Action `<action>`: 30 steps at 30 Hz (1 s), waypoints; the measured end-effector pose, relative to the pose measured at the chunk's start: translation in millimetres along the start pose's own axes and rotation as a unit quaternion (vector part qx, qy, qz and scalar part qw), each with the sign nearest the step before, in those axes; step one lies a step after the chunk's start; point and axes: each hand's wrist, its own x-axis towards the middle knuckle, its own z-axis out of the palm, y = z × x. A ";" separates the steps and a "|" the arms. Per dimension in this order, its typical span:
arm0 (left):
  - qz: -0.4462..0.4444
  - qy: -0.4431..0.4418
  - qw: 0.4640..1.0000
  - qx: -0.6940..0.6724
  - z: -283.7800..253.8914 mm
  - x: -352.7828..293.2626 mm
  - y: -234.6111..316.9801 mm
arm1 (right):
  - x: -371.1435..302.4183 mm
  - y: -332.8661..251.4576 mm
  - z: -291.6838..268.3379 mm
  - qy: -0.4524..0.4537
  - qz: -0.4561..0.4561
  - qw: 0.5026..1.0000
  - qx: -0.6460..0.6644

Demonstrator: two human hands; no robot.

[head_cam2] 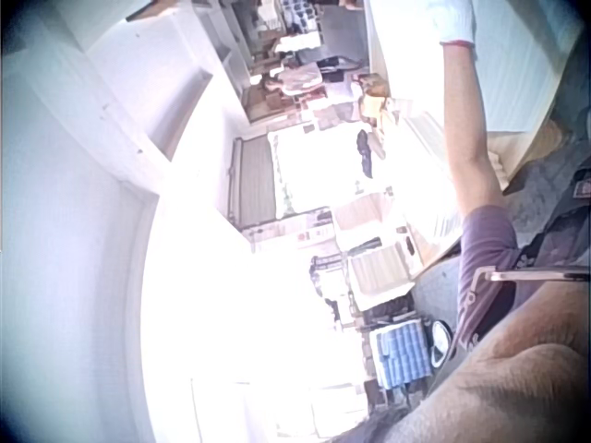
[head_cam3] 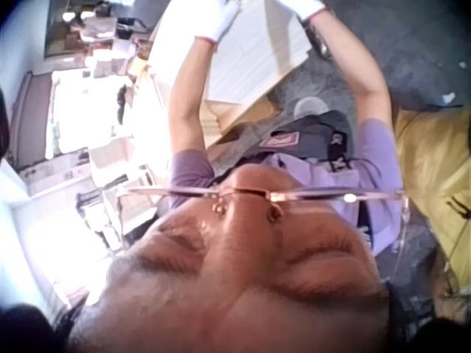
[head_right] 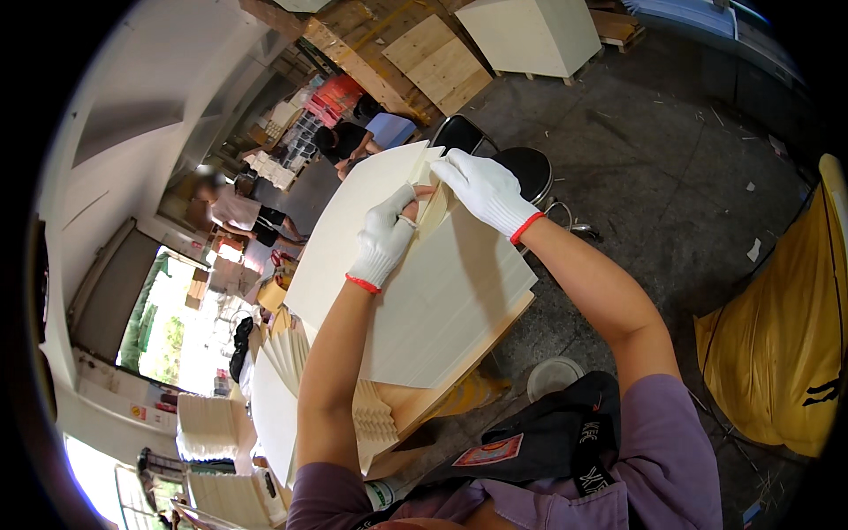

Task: The person repeatedly picks up stacks of white paper sheets from a table and places them onto a growing pile. The person wears white gloves and handles the paper by hand, aligning the sheets before stacking them. The task involves repetitive lifting and placing of the paper stacks in a warehouse setting.

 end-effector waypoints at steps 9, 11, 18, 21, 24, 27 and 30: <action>-0.020 -0.019 0.999 -0.021 0.2 -1.6 6.4 | -0.1 7.7 6.0 0.033 -0.020 0.999 0.027; -0.011 -0.017 0.999 -0.027 0.4 -1.5 3.4 | -0.9 5.4 5.4 0.033 -0.014 0.999 0.028; 0.001 0.014 0.999 -0.041 3.8 -2.6 8.0 | -1.7 3.5 3.0 0.026 0.000 0.999 0.033; -0.004 0.017 1.000 -0.015 2.6 -3.0 8.2 | -2.4 -2.8 -1.9 -0.006 0.022 1.000 0.003; -0.013 -0.007 1.000 -0.010 2.2 -1.5 8.5 | -2.0 4.1 2.0 0.016 0.001 1.000 0.012; -0.012 -0.017 1.000 0.001 3.3 -0.8 7.9 | -2.0 6.4 4.2 0.028 -0.014 0.999 0.024; -0.014 -0.020 1.000 0.015 2.3 -0.6 9.2 | -2.4 5.8 3.3 0.022 -0.004 1.000 0.014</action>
